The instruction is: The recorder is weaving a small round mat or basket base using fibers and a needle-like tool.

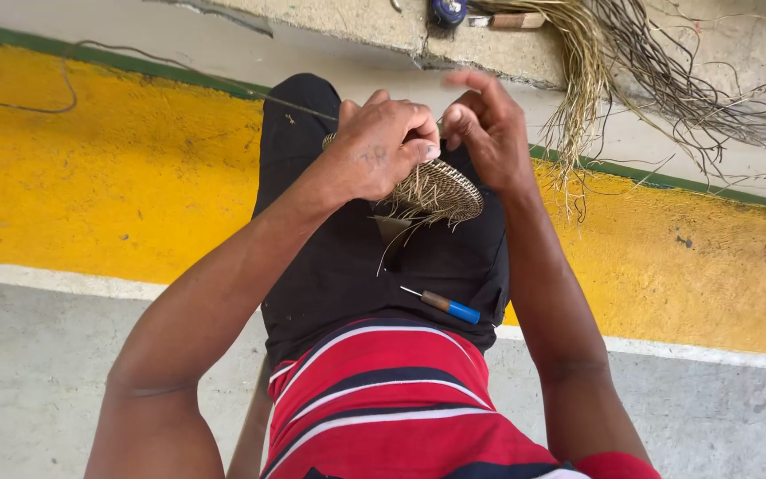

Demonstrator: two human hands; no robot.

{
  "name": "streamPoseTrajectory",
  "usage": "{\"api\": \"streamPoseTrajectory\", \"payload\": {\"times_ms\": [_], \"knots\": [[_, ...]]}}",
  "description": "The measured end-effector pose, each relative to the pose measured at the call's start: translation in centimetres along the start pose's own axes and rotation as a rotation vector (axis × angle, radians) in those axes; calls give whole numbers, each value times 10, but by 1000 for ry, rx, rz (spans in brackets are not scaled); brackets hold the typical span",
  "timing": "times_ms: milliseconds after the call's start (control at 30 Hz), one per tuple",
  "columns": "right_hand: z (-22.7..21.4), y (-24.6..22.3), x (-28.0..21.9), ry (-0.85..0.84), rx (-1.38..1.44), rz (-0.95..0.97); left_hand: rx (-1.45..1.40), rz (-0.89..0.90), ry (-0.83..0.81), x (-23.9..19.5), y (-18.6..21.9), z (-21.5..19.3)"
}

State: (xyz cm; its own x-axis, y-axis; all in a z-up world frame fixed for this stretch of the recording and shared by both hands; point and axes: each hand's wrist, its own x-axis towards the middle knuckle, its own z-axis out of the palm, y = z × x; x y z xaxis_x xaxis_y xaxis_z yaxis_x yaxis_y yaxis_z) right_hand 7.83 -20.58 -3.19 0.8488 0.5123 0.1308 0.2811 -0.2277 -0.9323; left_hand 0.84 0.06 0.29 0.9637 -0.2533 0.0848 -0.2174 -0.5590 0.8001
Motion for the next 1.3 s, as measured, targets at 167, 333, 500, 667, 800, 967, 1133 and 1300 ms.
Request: {"api": "streamPoseTrajectory", "payload": {"times_ms": [167, 333, 500, 667, 800, 967, 1133, 1300], "knots": [[-6, 47, -11, -283, 330, 165, 2, 1, 4, 1, -10, 2], [0, 41, -4, -204, 221, 14, 34, -78, -38, 1, 0, -3], [0, 4, 3, -83, -312, -342, 92, -47, -99, 4, -10, -2], [-3, 25, 9, -39, -491, -433, 50, -38, -135, 10, -14, -5], [-5, -15, -6, 33, -259, -331, -5, -40, -145, 13, -22, 0], [-17, -29, -44, 0, 285, 14, -24, -13, -235, 7, -17, -7], [-20, -39, -69, -193, 523, 106, 87, -12, -150, 0, -6, 1], [-13, -66, -66, -73, -16, 415, 158, 35, -35, -7, -4, 6]]}}
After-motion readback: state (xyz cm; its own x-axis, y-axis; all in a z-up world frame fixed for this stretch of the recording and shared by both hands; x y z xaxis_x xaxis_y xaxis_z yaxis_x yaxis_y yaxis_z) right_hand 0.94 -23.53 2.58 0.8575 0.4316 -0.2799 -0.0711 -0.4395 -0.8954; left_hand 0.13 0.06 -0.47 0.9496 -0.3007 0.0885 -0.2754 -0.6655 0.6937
